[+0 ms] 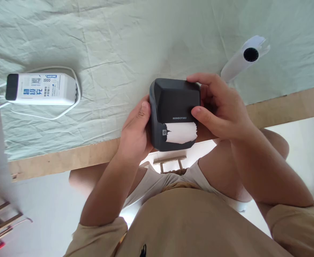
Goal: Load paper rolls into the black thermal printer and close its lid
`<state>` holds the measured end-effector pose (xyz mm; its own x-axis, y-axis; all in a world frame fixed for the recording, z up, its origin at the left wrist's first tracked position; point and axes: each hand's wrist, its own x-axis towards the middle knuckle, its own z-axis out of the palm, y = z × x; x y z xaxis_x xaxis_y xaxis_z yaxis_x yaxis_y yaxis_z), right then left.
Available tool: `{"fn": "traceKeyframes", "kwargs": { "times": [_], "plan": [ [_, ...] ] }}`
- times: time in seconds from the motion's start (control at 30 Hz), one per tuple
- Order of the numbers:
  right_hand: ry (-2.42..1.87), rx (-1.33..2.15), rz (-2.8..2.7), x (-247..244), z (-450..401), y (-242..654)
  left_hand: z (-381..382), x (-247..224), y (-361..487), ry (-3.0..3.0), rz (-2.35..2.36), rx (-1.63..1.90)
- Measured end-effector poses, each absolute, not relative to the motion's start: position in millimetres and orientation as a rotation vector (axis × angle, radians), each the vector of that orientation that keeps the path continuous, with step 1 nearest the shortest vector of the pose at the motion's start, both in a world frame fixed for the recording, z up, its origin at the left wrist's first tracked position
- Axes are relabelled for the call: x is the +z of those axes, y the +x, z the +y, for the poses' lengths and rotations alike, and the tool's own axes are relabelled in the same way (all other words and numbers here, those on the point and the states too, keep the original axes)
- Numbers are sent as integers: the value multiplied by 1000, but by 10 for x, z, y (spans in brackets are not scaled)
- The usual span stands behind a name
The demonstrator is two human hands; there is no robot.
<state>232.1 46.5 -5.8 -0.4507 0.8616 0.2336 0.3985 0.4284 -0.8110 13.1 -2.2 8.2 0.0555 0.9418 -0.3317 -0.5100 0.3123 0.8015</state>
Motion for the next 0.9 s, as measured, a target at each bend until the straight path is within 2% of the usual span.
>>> {"fn": "traceKeyframes", "kwargs": {
  "times": [0.37,0.53,0.7,0.9],
  "plan": [
    [-1124,901,-1972,-113,481,2262,23,110,143,490,920,1209],
    [-999,953,-1998,-134,410,2319,-2,97,103,512,922,1195],
    [-965,808,-2015,-115,373,2261,8,135,96,486,961,1191],
    [-1148,630,-1913,-64,325,2244,33,174,115,463,978,1182]
  ]
}}
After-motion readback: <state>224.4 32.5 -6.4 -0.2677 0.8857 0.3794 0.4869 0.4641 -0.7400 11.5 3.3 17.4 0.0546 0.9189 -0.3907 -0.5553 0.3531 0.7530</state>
